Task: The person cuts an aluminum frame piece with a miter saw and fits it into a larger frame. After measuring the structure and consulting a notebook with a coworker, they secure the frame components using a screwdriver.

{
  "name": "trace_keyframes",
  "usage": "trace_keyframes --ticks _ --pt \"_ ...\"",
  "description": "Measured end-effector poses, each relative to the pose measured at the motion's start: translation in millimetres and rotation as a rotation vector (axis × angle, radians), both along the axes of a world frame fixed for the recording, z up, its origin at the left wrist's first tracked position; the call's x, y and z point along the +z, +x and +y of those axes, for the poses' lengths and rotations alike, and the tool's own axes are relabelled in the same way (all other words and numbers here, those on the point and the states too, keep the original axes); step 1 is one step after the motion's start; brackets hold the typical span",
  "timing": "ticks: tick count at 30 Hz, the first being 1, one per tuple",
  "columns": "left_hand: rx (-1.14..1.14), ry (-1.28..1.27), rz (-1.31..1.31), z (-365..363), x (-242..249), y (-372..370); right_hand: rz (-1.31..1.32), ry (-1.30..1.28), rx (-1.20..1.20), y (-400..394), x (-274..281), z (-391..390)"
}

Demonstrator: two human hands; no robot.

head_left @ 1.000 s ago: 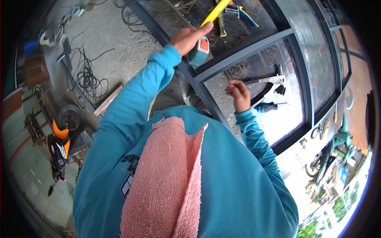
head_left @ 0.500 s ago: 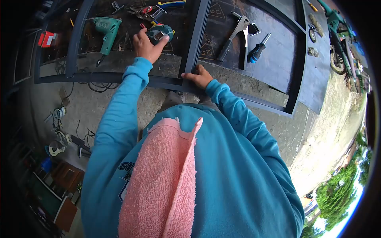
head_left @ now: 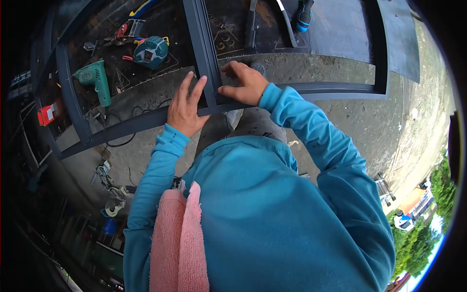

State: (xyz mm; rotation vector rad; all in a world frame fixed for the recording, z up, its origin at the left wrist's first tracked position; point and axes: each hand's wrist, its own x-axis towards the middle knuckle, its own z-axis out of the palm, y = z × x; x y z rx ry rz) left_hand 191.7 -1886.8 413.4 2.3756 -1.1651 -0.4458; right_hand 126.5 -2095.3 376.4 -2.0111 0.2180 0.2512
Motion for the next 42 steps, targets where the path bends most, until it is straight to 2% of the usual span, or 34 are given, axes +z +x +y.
trace_keyframes --ticks 2,4,6,10,11,12,15,16,17,20,21,24,26,27,30,33,36,39,42 --pt "-0.094 0.091 0.177 -1 -2 3 -0.072 0.246 -0.164 -23 38 -14" --pt "-0.112 0.105 0.184 0 -4 4 0.126 0.674 -0.112 -56 44 -21" --pt "-0.123 0.097 0.184 -2 -7 5 0.233 0.912 -0.101 -92 28 -15" --pt "-0.086 0.109 0.197 -2 -9 4 0.359 0.961 -0.022 -120 8 -16" --pt "-0.037 0.093 0.231 1 -13 1 0.406 1.109 -0.04 -122 -3 -12" --pt "0.012 0.076 0.261 0 -15 -1 0.458 1.145 -0.094 -121 -11 -8" --pt "0.195 0.03 0.418 -22 9 0 0.592 1.19 -0.248 -118 -40 13" --pt "0.251 0.025 0.446 -24 13 4 0.557 1.193 -0.294 -111 -38 14" --pt "0.354 0.018 0.597 -10 9 10 0.523 1.195 -0.34 -102 -33 14" --pt "0.373 0.195 0.861 0 5 27 0.392 1.242 -0.357 -95 -36 25" --pt "0.305 0.2 0.877 -5 6 25 0.362 1.272 -0.365 -93 -37 29" --pt "0.545 0.163 1.132 -8 0 34 0.4 1.289 -0.407 -91 -34 32" --pt "0.553 0.115 1.194 -5 -12 43 0.405 1.247 -0.427 -86 -27 30" --pt "0.558 0.088 1.224 -3 -16 46 0.355 1.332 -0.517 -84 -24 32" --pt "0.548 0.101 1.117 -28 -13 36 0.396 1.334 -0.726 -74 -8 41" --pt "0.564 0.182 1.195 -28 -15 43 0.429 1.403 -0.79 -72 -5 42" --pt "0.529 0.183 1.137 -29 -19 41 0.517 1.429 -0.824 -70 -3 41" --pt "0.533 0.154 1.142 -24 -25 40 0.624 1.491 -0.736 -68 -3 32" --pt "0.513 0.129 1.091 -27 -26 36 0.751 1.44 -0.716 -67 4 25"
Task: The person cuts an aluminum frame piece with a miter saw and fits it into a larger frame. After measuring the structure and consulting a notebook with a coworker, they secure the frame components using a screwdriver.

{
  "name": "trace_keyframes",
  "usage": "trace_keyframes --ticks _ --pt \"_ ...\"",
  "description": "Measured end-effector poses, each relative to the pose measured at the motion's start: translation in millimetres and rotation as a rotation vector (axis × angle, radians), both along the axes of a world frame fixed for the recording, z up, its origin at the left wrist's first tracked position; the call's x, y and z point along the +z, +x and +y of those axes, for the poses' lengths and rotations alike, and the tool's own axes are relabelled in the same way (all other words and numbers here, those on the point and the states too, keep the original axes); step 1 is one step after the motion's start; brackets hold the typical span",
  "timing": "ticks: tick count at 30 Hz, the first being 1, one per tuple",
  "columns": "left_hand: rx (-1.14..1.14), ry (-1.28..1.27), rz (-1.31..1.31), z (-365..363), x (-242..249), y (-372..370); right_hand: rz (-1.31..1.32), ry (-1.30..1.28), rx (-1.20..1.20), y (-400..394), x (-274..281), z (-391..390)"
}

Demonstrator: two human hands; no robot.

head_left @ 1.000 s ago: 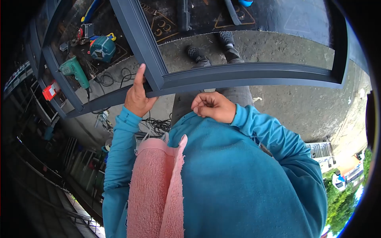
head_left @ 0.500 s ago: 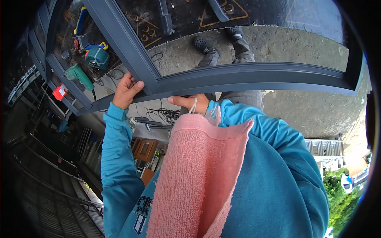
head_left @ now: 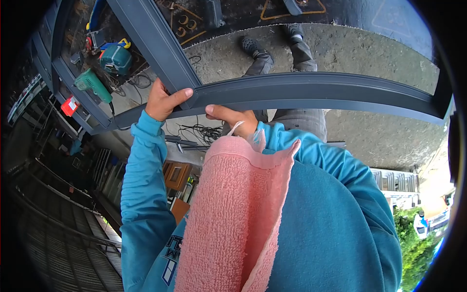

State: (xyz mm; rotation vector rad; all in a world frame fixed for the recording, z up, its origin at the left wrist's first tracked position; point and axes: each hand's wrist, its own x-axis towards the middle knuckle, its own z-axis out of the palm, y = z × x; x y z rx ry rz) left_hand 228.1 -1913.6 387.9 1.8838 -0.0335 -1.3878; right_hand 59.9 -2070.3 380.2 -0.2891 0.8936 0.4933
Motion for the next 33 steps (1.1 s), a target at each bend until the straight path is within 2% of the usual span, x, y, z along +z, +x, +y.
trace_keyframes --ticks 3,6,10,15,18,20,21,22,24,26,28,30,31,33 --pt "0.056 -0.007 -0.049 -4 -2 -1 0.094 0.019 0.074 -4 -1 3" --pt "0.133 -0.041 -0.133 -8 -3 -7 0.108 -0.014 0.047 -7 -5 7" --pt "0.243 -0.066 -0.157 -4 -2 -11 -0.016 -0.057 0.025 -7 -8 2" --pt "0.435 -0.118 -0.065 -15 48 -27 -0.075 -0.106 0.051 -15 -26 19" --pt "0.45 -0.079 -0.065 -1 102 -36 -0.176 -0.041 0.172 -14 -22 11" --pt "0.399 -0.111 -0.063 10 124 -47 -0.237 0.015 0.546 -25 -20 3" --pt "0.371 -0.174 -0.095 24 128 -56 -0.361 0.134 0.597 -30 -25 0" --pt "0.35 -0.229 -0.137 41 130 -65 -0.484 0.061 0.646 -23 -14 -2" --pt "0.329 -0.302 -0.292 77 131 -89 -0.594 0.002 0.657 20 41 1" --pt "0.245 -0.262 -0.408 116 139 -110 -0.834 -0.004 0.465 45 74 31" --pt "0.259 -0.207 -0.476 150 155 -126 -1.118 0.002 0.348 68 103 85" --pt "0.33 -0.181 -0.727 193 149 -145 -1.122 -0.16 0.475 75 135 140" --pt "0.345 -0.111 -0.891 216 142 -153 -1.142 -0.211 0.436 76 135 174" --pt "0.547 -0.089 -0.95 254 136 -168 -1.208 -0.329 0.311 69 157 249"
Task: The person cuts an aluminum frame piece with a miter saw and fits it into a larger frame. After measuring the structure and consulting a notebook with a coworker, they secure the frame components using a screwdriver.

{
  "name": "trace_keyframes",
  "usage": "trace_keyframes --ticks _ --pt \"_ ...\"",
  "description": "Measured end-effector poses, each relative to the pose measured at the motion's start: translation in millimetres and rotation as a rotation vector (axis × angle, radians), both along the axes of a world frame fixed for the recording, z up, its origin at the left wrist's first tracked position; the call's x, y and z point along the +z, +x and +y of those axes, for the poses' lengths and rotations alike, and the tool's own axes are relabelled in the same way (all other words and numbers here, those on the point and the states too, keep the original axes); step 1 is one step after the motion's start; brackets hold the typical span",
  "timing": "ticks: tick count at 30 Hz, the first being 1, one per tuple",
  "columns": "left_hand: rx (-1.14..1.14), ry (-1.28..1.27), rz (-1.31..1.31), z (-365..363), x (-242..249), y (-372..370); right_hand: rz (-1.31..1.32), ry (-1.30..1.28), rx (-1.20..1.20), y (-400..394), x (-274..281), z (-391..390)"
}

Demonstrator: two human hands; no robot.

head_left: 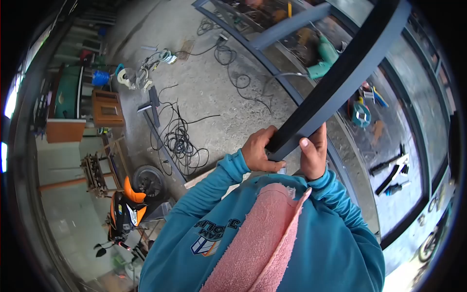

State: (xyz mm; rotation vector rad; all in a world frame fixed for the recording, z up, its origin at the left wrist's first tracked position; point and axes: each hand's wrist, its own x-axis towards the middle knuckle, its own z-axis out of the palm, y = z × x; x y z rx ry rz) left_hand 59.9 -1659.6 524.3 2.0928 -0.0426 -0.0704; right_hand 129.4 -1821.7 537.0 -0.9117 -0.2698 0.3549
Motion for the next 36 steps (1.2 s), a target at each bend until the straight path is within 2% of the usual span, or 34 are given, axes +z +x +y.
trace_keyframes --ticks 2,5,6,9,11,12,15,18,20,22,25,28,29,31,34,36 --pt "0.163 -0.014 -0.014 36 1 -12 -0.088 -0.12 0.017 0 13 63" --pt "0.31 0.127 0.001 94 -1 -24 -0.26 -0.307 0.161 14 19 148" --pt "0.267 0.067 -0.154 117 -8 -24 -0.402 -0.405 0.191 23 12 174" --pt "0.281 0.392 -0.114 180 -6 -39 -0.761 -0.821 0.325 49 6 245" --pt "0.393 0.493 -0.305 232 19 -41 -1.071 -0.812 0.379 68 -9 299" --pt "0.453 0.546 -0.386 263 31 -43 -1.124 -0.832 0.489 77 -15 329" --pt "0.584 0.812 -0.158 370 50 -46 -1.404 -0.744 0.768 98 -36 431" --pt "0.586 0.976 0.137 484 9 -65 -1.519 -0.666 1.033 105 -50 549" --pt "0.598 0.691 0.511 551 -26 -86 -1.595 -0.593 1.182 108 -57 632" --pt "0.693 0.727 0.391 597 -34 -102 -1.673 -0.535 1.316 108 -64 705" --pt "0.918 0.705 0.339 650 -37 -121 -1.659 -0.362 1.027 122 -32 807" --pt "1.139 0.663 0.322 715 -49 -132 -1.329 -0.439 0.827 160 -31 912" --pt "1.197 0.65 0.31 739 -54 -134 -1.144 -0.448 0.829 172 -55 943" --pt "1.294 0.636 0.319 794 -64 -132 -0.553 -0.601 1.102 178 -85 1005" --pt "1.364 0.63 0.278 895 -96 -130 -0.128 -0.434 1.435 167 -120 1110" --pt "1.387 0.543 0.292 964 -107 -126 0.106 -0.43 1.4 151 -125 1177"
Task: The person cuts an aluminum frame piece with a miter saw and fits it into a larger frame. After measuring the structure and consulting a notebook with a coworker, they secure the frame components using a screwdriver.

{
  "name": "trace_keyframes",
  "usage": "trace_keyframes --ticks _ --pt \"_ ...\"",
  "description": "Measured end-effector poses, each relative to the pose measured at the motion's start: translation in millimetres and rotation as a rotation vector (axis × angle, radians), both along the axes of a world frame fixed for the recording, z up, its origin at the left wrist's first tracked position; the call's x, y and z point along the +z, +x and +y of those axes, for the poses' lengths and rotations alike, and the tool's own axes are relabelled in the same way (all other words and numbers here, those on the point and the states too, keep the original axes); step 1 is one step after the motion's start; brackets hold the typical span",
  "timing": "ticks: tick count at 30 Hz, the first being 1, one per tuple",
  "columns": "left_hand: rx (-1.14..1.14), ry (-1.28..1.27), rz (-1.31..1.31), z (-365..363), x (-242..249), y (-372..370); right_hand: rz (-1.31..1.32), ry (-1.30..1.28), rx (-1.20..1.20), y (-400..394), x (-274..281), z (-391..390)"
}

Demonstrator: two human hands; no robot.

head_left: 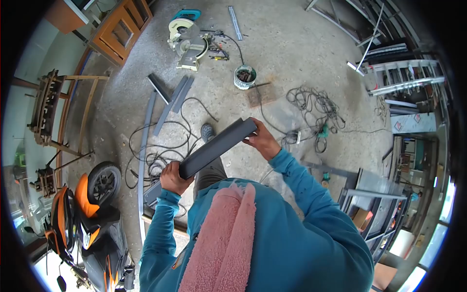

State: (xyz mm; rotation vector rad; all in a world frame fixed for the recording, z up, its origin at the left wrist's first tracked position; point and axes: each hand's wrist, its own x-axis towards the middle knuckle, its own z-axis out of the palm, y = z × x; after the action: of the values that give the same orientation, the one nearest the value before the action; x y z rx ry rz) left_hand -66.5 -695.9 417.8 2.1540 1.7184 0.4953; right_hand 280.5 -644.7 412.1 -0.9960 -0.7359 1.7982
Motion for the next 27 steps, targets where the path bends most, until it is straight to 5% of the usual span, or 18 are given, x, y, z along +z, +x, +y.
trace_keyframes --ticks 9,13,21,27 --pt "0.02 -0.556 -0.369 263 -17 8 -0.187 -0.133 0.039 -4 -38 300" --pt "0.157 -0.627 -0.382 368 -70 11 -0.244 -0.15 0.089 -12 -92 433" --pt "0.448 -0.809 -0.26 598 -270 18 -0.48 -0.332 0.259 -37 -310 709" --pt "0.626 -0.84 -0.284 688 -488 4 -0.427 0.427 0.033 -16 -369 911"
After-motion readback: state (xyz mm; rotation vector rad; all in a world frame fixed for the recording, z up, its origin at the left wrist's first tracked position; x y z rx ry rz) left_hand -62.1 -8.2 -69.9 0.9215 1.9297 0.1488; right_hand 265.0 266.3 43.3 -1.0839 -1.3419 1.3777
